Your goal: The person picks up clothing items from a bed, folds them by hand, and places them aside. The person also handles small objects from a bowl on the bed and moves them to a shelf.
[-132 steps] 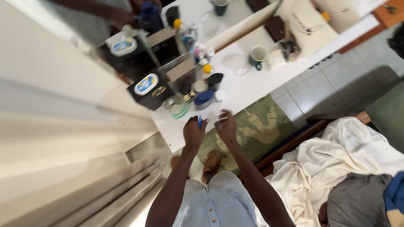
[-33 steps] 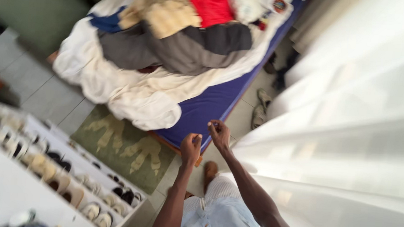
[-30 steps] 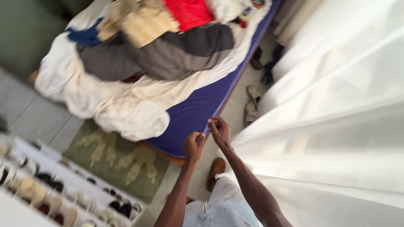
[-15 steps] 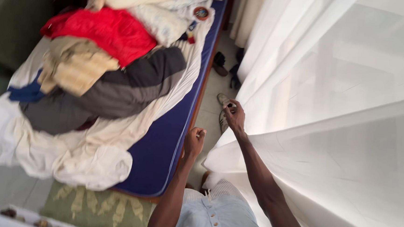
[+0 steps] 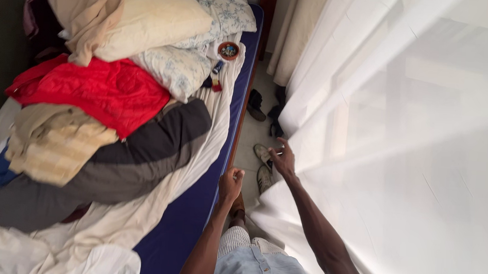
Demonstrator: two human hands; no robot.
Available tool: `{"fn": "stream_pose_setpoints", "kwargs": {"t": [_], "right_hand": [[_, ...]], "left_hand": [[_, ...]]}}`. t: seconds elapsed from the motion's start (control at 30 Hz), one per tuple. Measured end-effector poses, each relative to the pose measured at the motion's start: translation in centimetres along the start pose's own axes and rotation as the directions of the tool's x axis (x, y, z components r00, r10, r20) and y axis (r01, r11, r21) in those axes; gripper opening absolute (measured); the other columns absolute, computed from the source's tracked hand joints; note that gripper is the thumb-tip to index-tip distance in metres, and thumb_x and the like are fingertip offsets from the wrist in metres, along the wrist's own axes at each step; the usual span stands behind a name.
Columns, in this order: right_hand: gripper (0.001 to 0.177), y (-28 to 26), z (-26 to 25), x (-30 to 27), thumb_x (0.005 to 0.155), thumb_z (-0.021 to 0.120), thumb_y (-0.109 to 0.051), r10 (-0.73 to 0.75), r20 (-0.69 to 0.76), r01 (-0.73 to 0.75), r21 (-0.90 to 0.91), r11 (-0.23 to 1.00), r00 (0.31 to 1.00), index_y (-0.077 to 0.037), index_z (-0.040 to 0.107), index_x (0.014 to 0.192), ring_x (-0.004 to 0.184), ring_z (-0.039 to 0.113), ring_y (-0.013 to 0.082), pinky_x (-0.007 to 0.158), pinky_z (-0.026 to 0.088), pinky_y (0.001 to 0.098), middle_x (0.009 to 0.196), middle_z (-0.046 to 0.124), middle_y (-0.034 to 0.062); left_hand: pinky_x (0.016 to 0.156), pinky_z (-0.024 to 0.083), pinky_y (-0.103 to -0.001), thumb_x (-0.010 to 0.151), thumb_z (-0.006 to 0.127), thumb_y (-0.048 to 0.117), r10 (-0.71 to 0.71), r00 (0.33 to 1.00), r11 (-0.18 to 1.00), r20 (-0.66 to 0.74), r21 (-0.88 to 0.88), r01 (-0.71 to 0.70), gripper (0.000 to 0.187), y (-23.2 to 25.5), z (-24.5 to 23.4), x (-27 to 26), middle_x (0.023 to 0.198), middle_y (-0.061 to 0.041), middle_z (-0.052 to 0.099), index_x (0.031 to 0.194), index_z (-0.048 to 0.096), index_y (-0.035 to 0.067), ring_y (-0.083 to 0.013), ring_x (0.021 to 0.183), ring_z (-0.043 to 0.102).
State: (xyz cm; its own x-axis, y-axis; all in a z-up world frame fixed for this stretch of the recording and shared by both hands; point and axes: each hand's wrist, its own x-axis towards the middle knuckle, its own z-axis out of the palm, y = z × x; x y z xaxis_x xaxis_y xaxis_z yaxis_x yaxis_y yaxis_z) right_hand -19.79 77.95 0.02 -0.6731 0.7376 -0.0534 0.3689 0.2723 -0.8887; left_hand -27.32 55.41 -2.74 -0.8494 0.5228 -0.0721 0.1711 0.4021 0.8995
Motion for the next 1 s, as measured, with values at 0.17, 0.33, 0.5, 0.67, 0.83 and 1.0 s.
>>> {"fn": "stream_pose_setpoints", "kwargs": {"t": [0.17, 0.33, 0.5, 0.67, 0.83, 1.0], "right_hand": [[0.070, -2.9, 4.7, 8.3, 0.089, 0.073, -0.029, 0.143, 0.145, -0.144, 0.001, 0.990, 0.979, -0.005, 0.045, 0.149, 0.084, 0.076, 0.0225, 0.070, 0.062, 0.0376, 0.101, 0.077, 0.0136], [0.072, -4.6, 8.9, 16.2, 0.084, 0.079, -0.031, 0.108, 0.206, -0.111, 0.005, 0.994, 0.973, -0.004, 0.051, 0.145, 0.087, 0.078, 0.0250, 0.079, 0.061, 0.0378, 0.105, 0.078, 0.0121], [0.077, -2.5, 14.3, 25.1, 0.076, 0.086, -0.030, 0.067, 0.280, -0.068, -0.006, 0.998, 0.958, -0.008, 0.054, 0.142, 0.097, 0.075, 0.0274, 0.082, 0.061, 0.0412, 0.121, 0.071, 0.0147], [0.076, 0.9, 21.2, 34.7, 0.072, 0.088, -0.023, -0.059, 0.318, 0.071, -0.027, 0.997, 0.946, -0.008, 0.056, 0.140, 0.108, 0.070, 0.0310, 0.092, 0.057, 0.0426, 0.131, 0.064, 0.0168], [0.077, 2.8, 26.5, 43.3, 0.073, 0.079, -0.015, -0.025, 0.400, 0.056, -0.065, 0.996, 0.916, -0.008, 0.053, 0.145, 0.121, 0.059, 0.0361, 0.102, 0.049, 0.0442, 0.138, 0.056, 0.0176], [0.052, 8.0, 32.9, 47.6, 0.086, 0.075, -0.027, -0.083, 0.721, 0.390, -0.270, 0.880, 0.688, -0.009, 0.060, 0.133, 0.133, 0.049, 0.0373, 0.119, 0.035, 0.0472, 0.136, 0.059, 0.0162]], "left_hand": [[0.076, 0.055, -0.043, 0.095, 0.067, 0.029, -0.014, 1.000, 0.999, -0.022, 0.044, 0.015, 0.028, -0.9, 0.0, 8.5, 0.090, -0.016, 0.075, 0.096, 0.072, 0.001, -0.0324, 0.086, 0.072], [0.078, 0.056, -0.042, 0.095, 0.065, 0.028, -0.147, 0.989, 0.988, -0.001, 0.036, 0.147, 0.027, 0.4, -0.7, 16.6, 0.094, -0.016, 0.076, 0.100, 0.072, 0.003, -0.0309, 0.086, 0.074], [0.079, 0.055, -0.045, 0.095, 0.067, 0.023, -0.078, 0.994, 0.987, -0.078, 0.132, 0.088, 0.027, 0.1, -0.3, 26.9, 0.092, -0.015, 0.074, 0.114, 0.066, 0.003, -0.0331, 0.084, 0.072], [0.083, 0.053, -0.047, 0.093, 0.067, 0.016, -0.053, 0.985, 0.983, -0.162, 0.163, 0.080, 0.030, -1.7, 1.5, 37.9, 0.102, -0.018, 0.070, 0.119, 0.062, 0.004, -0.0360, 0.094, 0.068], [0.086, 0.049, -0.052, 0.093, 0.066, 0.012, -0.029, 0.988, 0.931, -0.155, 0.357, 0.084, 0.030, -4.0, 3.3, 50.4, 0.109, -0.019, 0.067, 0.121, 0.062, 0.004, -0.0410, 0.100, 0.063], [0.094, 0.050, -0.050, 0.094, 0.066, 0.010, -0.072, 0.989, 0.872, -0.126, 0.474, 0.124, 0.030, -7.7, 5.7, 60.4, 0.114, -0.018, 0.064, 0.122, 0.062, 0.003, -0.0388, 0.109, 0.062]]}}
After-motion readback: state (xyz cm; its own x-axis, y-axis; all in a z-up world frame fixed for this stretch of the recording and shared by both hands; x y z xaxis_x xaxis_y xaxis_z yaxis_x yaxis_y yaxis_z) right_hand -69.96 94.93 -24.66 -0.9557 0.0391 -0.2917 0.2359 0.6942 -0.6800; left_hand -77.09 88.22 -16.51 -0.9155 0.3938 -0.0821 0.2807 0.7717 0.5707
